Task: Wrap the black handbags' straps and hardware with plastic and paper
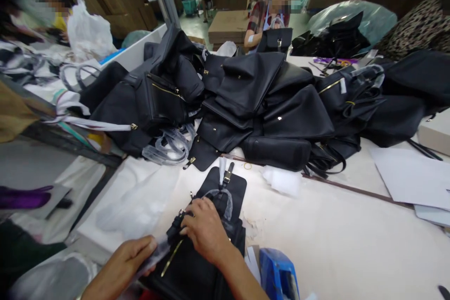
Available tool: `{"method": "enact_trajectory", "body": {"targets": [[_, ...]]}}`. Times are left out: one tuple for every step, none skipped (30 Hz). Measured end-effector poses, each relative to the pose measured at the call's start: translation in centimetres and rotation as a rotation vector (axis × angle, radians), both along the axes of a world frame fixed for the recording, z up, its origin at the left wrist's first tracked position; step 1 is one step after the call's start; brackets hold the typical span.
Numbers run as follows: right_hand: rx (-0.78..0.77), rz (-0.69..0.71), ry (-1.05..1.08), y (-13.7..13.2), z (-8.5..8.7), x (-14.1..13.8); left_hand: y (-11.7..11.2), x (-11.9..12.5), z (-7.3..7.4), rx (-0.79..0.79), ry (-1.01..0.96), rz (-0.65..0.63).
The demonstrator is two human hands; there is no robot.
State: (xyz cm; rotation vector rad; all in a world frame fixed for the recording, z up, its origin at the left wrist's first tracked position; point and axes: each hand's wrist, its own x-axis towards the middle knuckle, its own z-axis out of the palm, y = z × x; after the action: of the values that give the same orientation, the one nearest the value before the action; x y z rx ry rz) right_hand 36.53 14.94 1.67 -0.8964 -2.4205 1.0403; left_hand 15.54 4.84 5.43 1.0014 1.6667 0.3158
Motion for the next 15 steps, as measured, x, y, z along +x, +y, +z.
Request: {"method": "enact_trajectory", "body": {"targets": [[-0.016,0.025,-0.007,0.2,-0.2,-0.4,0.1,0.0,-0.2,-0.009,-0.004,0.005],[-0.034,0.041,-0.015,0.2,-0.3,-0.8,0.3,0.1,-0.4,-0.017,-0.010,0.012],[-0.045,0.055,-0.025,0.2,-0.3,-1.2,0.6,0.2,-0.6,-0.019,-0.021,0.020],[-0.046,0.073,-0.035,0.1,-0.3,-1.5,0.8,0.3,-0.9,-0.013,-0.027,0.027],[-0.040,0.094,-0.043,0.0,-0.3,-1.7,1.1,0.5,-1.0,-0.002,-0.027,0.033],[-0.037,0.116,-0.046,-0.1,-0.2,-1.8,1.3,0.6,-1.1,0.009,-0.023,0.036],[-0.045,0.135,-0.041,0.0,-0.1,-1.8,1.6,0.7,-1.1,0.014,-0.016,0.037],[-0.067,0.139,-0.031,0.2,-0.1,-1.7,1.8,0.8,-1.0,0.011,-0.008,0.034],[-0.097,0.128,-0.020,0.5,-0.3,-1.4,1.9,0.8,-1.0,0.003,0.000,0.028],[-0.130,0.105,-0.012,0.9,-0.5,-1.1,2.1,0.8,-0.9,-0.009,0.007,0.024],[-0.160,0.076,-0.011,1.3,-0.8,-0.8,2.2,0.7,-0.9,-0.020,0.013,0.021],[-0.180,0.048,-0.014,1.6,-1.1,-0.6,2.4,0.7,-0.9,-0.024,0.018,0.019],[-0.191,0.028,-0.018,1.9,-1.4,-0.5,2.6,0.7,-0.9,-0.025,0.023,0.016],[-0.194,0.027,-0.017,2.0,-1.6,-0.5,2.8,0.8,-0.9,-0.025,0.028,0.011],[-0.189,0.043,-0.009,2.0,-1.7,-0.7,3.1,0.9,-1.0,-0.024,0.037,0.008]]}}
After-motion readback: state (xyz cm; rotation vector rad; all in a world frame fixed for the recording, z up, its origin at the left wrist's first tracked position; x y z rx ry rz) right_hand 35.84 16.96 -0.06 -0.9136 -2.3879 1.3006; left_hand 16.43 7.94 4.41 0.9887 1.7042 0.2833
